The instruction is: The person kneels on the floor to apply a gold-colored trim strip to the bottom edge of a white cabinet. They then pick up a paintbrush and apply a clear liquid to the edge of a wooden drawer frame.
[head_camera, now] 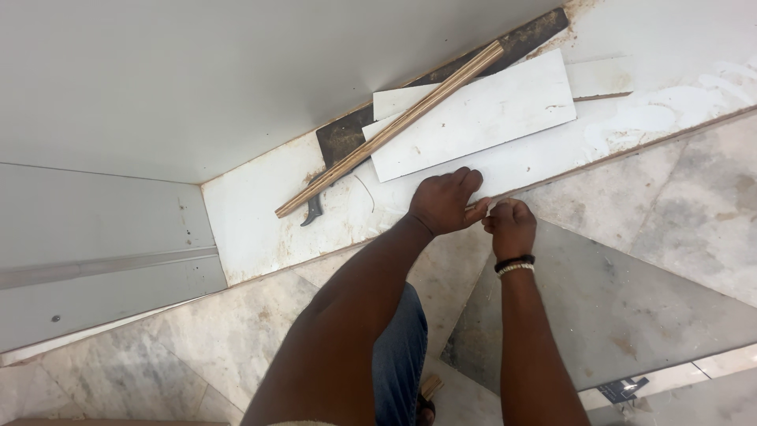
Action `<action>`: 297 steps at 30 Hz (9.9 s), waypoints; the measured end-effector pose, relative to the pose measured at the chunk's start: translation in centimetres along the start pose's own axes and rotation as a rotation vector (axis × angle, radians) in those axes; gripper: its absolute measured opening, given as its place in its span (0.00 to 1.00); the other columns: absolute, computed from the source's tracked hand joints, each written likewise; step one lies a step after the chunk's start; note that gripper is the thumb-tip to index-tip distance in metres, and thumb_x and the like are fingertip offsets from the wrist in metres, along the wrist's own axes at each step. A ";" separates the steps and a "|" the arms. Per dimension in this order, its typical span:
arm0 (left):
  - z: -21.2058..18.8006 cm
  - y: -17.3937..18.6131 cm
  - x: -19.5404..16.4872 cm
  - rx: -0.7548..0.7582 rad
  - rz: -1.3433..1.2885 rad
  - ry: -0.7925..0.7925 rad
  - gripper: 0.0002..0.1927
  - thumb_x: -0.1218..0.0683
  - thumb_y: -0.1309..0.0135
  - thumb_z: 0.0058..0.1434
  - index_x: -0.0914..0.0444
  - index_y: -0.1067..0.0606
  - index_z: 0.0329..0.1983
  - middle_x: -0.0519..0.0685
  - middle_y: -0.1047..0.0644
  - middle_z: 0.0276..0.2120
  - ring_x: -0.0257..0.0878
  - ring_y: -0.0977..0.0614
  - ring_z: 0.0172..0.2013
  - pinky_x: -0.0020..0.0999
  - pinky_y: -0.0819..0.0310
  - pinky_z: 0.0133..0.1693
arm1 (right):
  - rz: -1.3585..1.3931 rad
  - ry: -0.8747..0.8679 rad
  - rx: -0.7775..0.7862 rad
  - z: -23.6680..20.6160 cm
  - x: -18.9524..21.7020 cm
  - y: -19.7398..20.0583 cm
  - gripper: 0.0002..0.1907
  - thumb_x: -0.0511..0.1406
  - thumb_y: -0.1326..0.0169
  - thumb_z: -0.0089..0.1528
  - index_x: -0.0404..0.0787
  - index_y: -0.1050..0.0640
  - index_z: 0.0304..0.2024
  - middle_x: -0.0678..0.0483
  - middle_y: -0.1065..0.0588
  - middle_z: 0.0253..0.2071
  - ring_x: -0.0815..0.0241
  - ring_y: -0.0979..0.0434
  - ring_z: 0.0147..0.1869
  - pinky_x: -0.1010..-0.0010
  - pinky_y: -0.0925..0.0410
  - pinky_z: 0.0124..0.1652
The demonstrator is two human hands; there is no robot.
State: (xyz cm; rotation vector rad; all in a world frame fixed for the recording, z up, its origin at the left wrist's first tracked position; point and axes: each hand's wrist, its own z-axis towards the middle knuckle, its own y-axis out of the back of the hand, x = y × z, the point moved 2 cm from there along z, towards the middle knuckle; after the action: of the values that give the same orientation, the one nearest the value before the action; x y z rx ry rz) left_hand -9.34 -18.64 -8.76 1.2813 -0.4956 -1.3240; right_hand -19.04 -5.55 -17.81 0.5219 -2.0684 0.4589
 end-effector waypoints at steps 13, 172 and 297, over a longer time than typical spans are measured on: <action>-0.1 -0.4 0.2 0.009 -0.040 0.001 0.18 0.43 0.43 0.63 0.61 0.29 0.41 0.47 0.26 0.32 0.43 0.20 0.28 0.39 0.26 0.29 | 0.014 -0.042 0.015 -0.4 -0.2 0.1 0.12 0.38 0.41 0.65 0.34 0.21 0.42 0.53 0.20 0.34 0.68 0.20 0.35 0.78 0.28 0.34; -4.0 -11.0 -10.9 -0.053 -0.814 1.218 0.25 0.45 0.60 0.69 0.69 0.23 0.50 0.64 0.19 0.44 0.55 0.18 0.47 0.44 0.25 0.52 | -0.877 0.390 0.360 3.4 -0.7 7.9 0.13 0.34 0.50 0.66 0.29 0.20 0.41 0.46 0.22 0.36 0.57 0.23 0.38 0.66 0.30 0.36; -20.3 -0.5 -20.7 0.386 -0.025 0.718 0.30 0.30 0.40 0.54 0.60 0.20 0.39 0.52 0.19 0.37 0.49 0.18 0.43 0.46 0.25 0.48 | -1.503 1.538 0.739 -12.7 12.2 27.8 0.29 0.45 0.35 0.50 0.37 0.20 0.50 0.45 0.23 0.52 0.45 0.24 0.55 0.53 0.29 0.52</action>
State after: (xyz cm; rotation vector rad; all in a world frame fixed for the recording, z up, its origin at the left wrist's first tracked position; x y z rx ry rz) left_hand 2.42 7.83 -7.70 1.9668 -0.2231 -0.7173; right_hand -30.78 22.08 -4.25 1.3396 0.2443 0.3918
